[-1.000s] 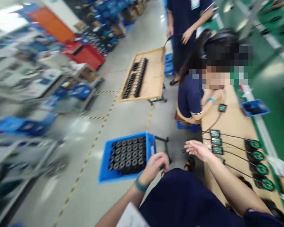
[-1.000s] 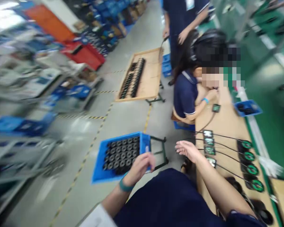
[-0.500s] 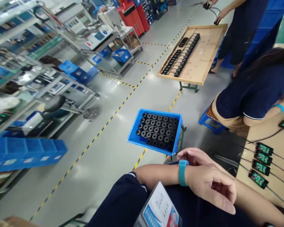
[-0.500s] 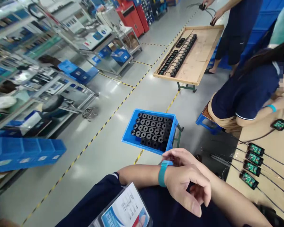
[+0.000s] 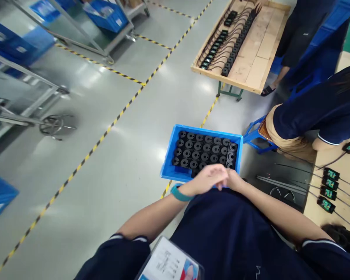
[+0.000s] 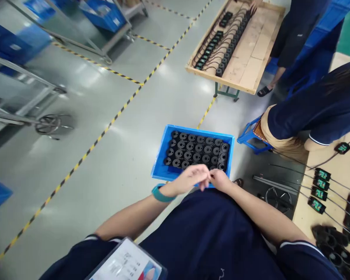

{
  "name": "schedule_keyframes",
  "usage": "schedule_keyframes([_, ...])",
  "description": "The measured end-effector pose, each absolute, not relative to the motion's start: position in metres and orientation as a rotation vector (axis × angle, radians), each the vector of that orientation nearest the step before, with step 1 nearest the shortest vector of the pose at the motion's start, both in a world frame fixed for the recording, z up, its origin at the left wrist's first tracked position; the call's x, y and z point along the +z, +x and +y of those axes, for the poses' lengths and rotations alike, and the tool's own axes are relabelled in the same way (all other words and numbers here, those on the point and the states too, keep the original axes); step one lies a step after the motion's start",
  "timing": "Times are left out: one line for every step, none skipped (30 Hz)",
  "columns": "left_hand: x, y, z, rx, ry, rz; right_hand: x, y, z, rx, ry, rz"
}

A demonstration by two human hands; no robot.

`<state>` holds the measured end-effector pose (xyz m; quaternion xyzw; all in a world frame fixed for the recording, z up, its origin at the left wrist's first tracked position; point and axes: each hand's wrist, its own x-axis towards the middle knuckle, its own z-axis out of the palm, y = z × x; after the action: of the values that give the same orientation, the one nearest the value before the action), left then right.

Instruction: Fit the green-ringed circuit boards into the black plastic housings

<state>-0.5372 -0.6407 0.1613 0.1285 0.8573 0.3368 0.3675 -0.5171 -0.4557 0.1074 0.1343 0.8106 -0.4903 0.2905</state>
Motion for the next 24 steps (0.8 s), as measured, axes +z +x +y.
schedule_keyframes([0.151, -0.544, -0.662, 0.741, 0.283, 2.295, 0.1, -0.525, -0.453, -1.204, 0.234, 2.216])
schedule_keyframes([0.14, -0.55, -0.681, 0.618, 0.237, 2.377, 0.092, -0.53, -0.452, -1.116, 0.112, 2.255])
schedule_keyframes([0.131, -0.554, -0.695, 0.517, 0.202, 2.434, 0.085, -0.533, -0.453, -0.988, 0.012, 2.308])
schedule_keyframes([0.122, -0.556, -0.706, 0.457, 0.182, 2.458, 0.079, -0.533, -0.457, -0.879, -0.073, 2.343])
schedule_keyframes([0.114, -0.556, -0.712, 0.425, 0.177, 2.463, 0.073, -0.532, -0.462, -0.778, -0.147, 2.37])
schedule_keyframes([0.107, -0.555, -0.713, 0.404, 0.179, 2.46, 0.068, -0.531, -0.468, -0.685, -0.212, 2.389])
schedule_keyframes([0.101, -0.552, -0.71, 0.375, 0.18, 2.461, 0.063, -0.529, -0.475, -0.602, -0.267, 2.404])
schedule_keyframes([0.096, -0.549, -0.704, 0.343, 0.175, 2.464, 0.059, -0.529, -0.481, -0.529, -0.313, 2.416])
schedule_keyframes([0.093, -0.547, -0.696, 0.309, 0.164, 2.467, 0.056, -0.529, -0.486, -0.467, -0.348, 2.425])
schedule_keyframes([0.091, -0.544, -0.687, 0.276, 0.152, 2.471, 0.055, -0.529, -0.49, -0.419, -0.374, 2.433])
schedule_keyframes([0.091, -0.542, -0.679, 0.246, 0.146, 2.477, 0.055, -0.529, -0.493, -0.385, -0.391, 2.439])
schedule_keyframes([0.092, -0.54, -0.672, 0.219, 0.153, 2.48, 0.057, -0.528, -0.496, -0.365, -0.4, 2.443])
schedule_keyframes([0.094, -0.537, -0.667, 0.187, 0.17, 2.484, 0.06, -0.527, -0.497, -0.358, -0.401, 2.445])
schedule_keyframes([0.095, -0.534, -0.663, 0.147, 0.196, 2.492, 0.064, -0.525, -0.497, -0.362, -0.393, 2.447])
schedule_keyframes([0.096, -0.531, -0.662, 0.109, 0.229, 2.497, 0.068, -0.523, -0.497, -0.375, -0.376, 2.448])
schedule_keyframes([0.095, -0.528, -0.662, 0.046, 0.239, 2.509, 0.071, -0.521, -0.496, -0.396, -0.35, 2.449])
schedule_keyframes([0.092, -0.527, -0.662, -0.002, 0.253, 2.525, 0.073, -0.521, -0.493, -0.426, -0.318, 2.446])
schedule_keyframes([0.086, -0.528, -0.662, -0.028, 0.245, 2.513, 0.073, -0.522, -0.489, -0.461, -0.282, 2.442])
schedule_keyframes([0.079, -0.53, -0.662, -0.038, 0.201, 2.467, 0.072, -0.525, -0.484, -0.504, -0.245, 2.436])
schedule_keyframes([0.071, -0.532, -0.66, -0.03, 0.16, 2.447, 0.07, -0.527, -0.478, -0.55, -0.202, 2.428])
schedule_keyframes([0.064, -0.534, -0.658, -0.022, 0.11, 2.44, 0.068, -0.53, -0.472, -0.602, -0.159, 2.418])
schedule_keyframes([0.059, -0.535, -0.656, -0.005, 0.051, 2.427, 0.066, -0.532, -0.467, -0.66, -0.119, 2.405])
schedule_keyframes([0.056, -0.535, -0.654, 0.009, -0.012, 2.424, 0.065, -0.533, -0.463, -0.729, -0.086, 2.392])
schedule_keyframes([0.055, -0.534, -0.652, 0.02, -0.071, 2.422, 0.065, -0.534, -0.461, -0.812, -0.063, 2.384])
